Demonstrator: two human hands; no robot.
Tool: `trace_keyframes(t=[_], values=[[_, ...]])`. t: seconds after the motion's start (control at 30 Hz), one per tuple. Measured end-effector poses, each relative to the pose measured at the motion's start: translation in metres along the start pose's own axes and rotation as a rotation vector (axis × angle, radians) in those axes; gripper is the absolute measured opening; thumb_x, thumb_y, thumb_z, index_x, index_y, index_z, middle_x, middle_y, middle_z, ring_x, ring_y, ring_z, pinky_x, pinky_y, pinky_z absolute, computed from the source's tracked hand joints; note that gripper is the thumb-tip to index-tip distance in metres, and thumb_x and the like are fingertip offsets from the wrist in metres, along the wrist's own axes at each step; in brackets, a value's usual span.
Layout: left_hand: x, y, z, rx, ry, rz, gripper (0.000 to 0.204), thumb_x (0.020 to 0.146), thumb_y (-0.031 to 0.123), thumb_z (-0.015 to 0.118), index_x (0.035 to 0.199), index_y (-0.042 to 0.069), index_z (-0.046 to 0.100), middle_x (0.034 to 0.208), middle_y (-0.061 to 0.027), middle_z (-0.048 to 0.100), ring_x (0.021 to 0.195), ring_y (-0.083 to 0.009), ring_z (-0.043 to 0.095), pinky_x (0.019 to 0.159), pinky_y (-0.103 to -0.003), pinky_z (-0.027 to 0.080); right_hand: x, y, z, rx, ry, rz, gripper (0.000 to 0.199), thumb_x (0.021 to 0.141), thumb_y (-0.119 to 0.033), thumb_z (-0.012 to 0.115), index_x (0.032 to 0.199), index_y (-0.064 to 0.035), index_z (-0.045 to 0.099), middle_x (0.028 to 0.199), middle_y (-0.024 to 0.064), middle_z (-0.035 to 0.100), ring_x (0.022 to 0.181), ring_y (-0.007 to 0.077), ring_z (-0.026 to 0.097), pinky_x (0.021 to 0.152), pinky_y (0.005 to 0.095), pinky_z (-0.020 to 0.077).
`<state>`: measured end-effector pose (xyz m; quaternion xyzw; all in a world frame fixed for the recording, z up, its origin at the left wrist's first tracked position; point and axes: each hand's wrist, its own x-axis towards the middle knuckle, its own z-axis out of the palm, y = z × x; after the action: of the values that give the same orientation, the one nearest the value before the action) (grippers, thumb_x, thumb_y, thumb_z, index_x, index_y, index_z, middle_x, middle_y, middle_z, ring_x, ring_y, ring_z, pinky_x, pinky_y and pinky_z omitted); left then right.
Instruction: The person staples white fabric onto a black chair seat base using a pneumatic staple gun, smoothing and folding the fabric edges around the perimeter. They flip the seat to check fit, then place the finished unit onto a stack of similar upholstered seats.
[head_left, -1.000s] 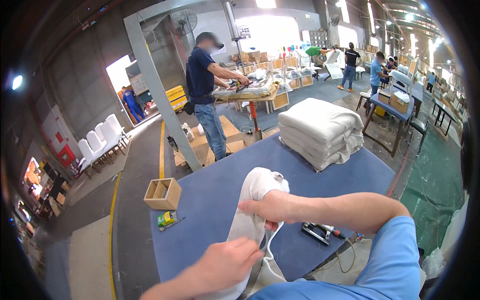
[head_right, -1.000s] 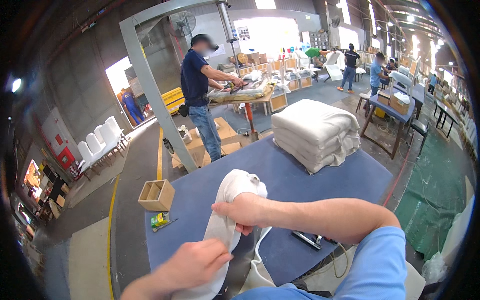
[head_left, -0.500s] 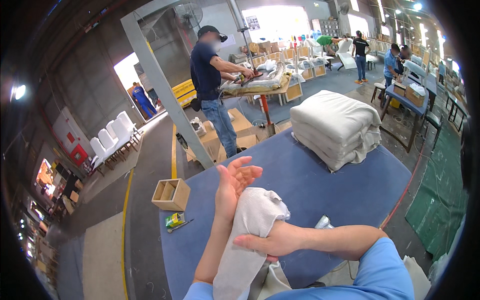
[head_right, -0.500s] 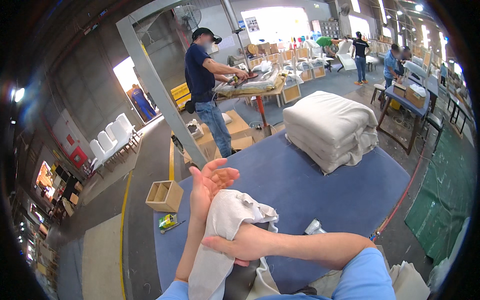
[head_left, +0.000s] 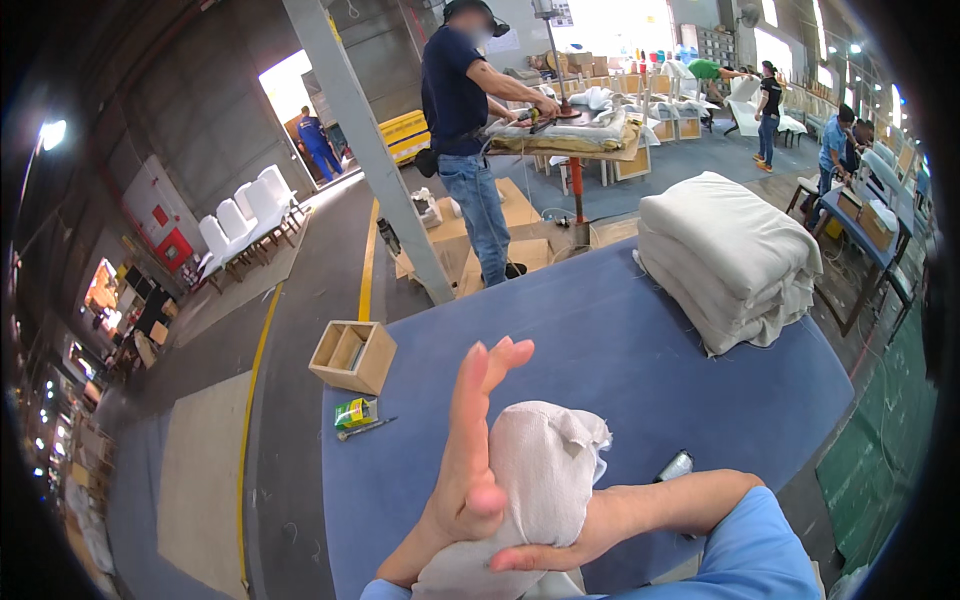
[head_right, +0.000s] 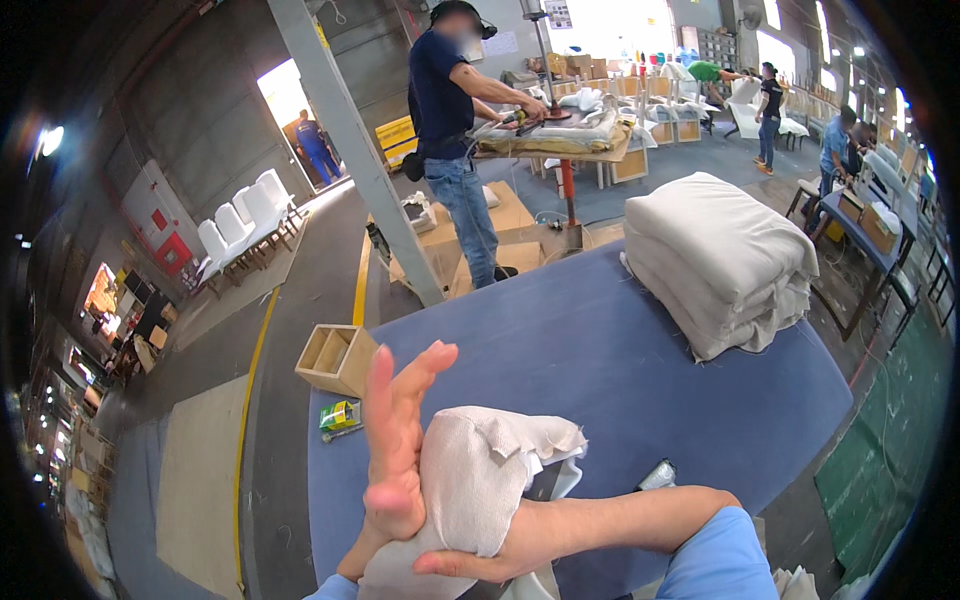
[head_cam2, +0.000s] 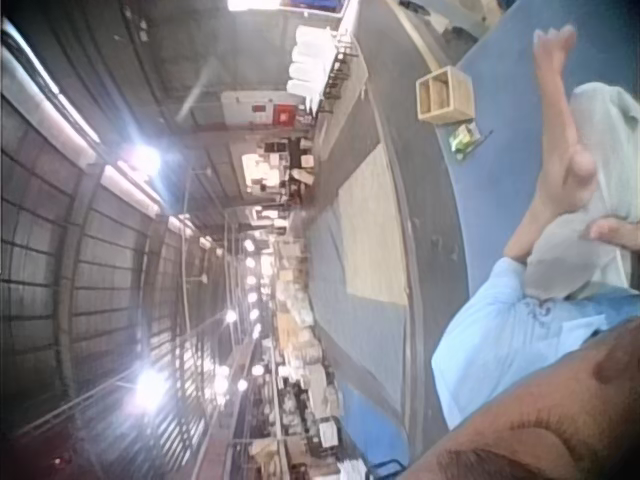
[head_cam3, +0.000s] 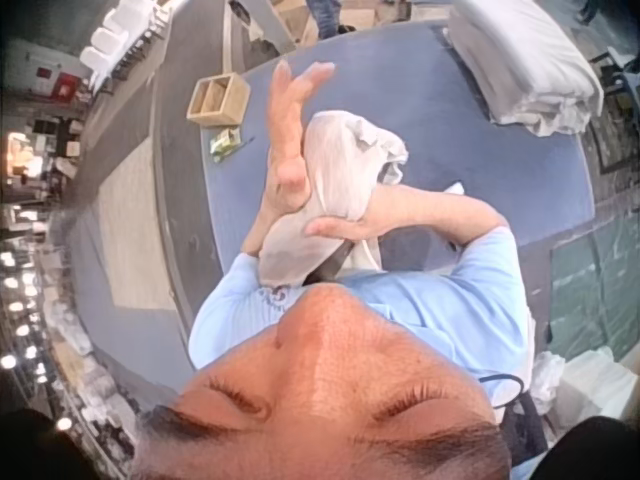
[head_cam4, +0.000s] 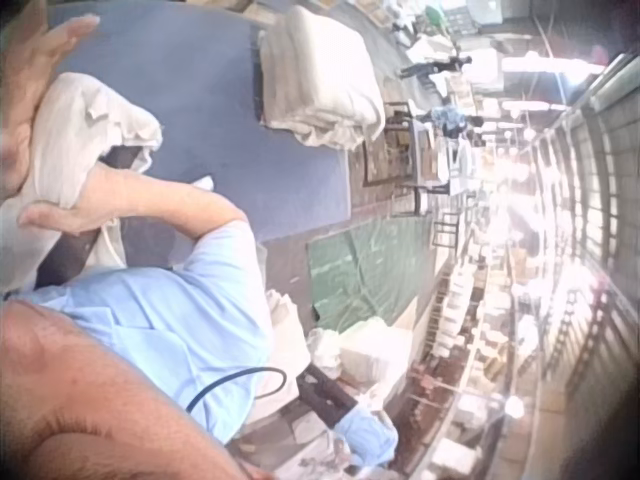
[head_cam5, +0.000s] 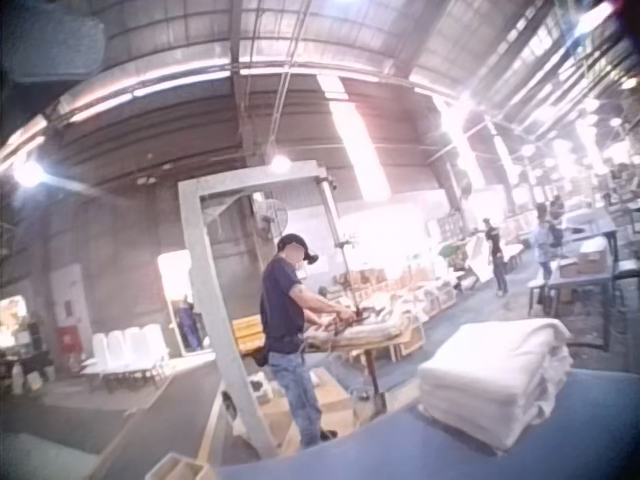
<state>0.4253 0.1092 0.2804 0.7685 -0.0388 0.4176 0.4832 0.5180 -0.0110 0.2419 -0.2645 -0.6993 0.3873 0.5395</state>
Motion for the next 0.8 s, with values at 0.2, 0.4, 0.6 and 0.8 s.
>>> trace_keyframes(t=[0.2,0.4,0.6,0.8], values=[[-0.019,-0.012,-0.018,0.075,0.002,0.483,0.100,0.094,0.083,0.028,0.165,0.015,0.016,0.154,-0.0304,0.040,0.144,-0.0459,0.040,0.121,-0.059,0.025,0.009,0.005,0.007,-0.166,-0.184,-0.081,0.029,0.099,-0.025,0.070,0.116,-0.0014,0.069,0.112,0.0137,0.068,0.104,0.0316,0.067,0.090,0.0419,0.0549],[0.007,-0.032,-0.040,-0.521,0.169,-0.193,0.093,0.097,0.081,0.017,0.166,0.019,0.016,0.151,-0.0278,0.046,0.145,-0.0417,0.040,0.121,-0.057,0.024,0.014,0.000,0.019,-0.517,-0.035,-0.269,0.024,0.097,-0.026,0.073,0.094,-0.0032,0.067,0.085,0.0123,0.066,0.081,0.0296,0.067,0.068,0.0410,0.0523],[0.009,-0.019,-0.023,-0.416,0.001,-0.380,0.123,0.079,0.097,0.036,0.167,0.020,-0.001,0.157,-0.0285,0.039,0.149,-0.0391,0.035,0.123,-0.052,0.019,0.020,0.019,0.017,-0.407,0.006,-0.262,0.024,0.097,-0.027,0.069,0.090,-0.0037,0.066,0.074,0.0129,0.063,0.072,0.0325,0.067,0.061,0.0436,0.0515],[-0.007,-0.003,-0.026,-0.458,-0.086,-0.371,0.147,0.071,0.082,0.072,0.161,0.017,-0.025,0.166,-0.0327,0.017,0.154,-0.0464,0.021,0.123,-0.057,0.017,0.021,0.032,0.015,-0.352,-0.009,-0.241,0.024,0.097,-0.027,0.070,0.093,-0.0035,0.066,0.078,0.0130,0.064,0.076,0.0326,0.067,0.064,0.0438,0.0518]])
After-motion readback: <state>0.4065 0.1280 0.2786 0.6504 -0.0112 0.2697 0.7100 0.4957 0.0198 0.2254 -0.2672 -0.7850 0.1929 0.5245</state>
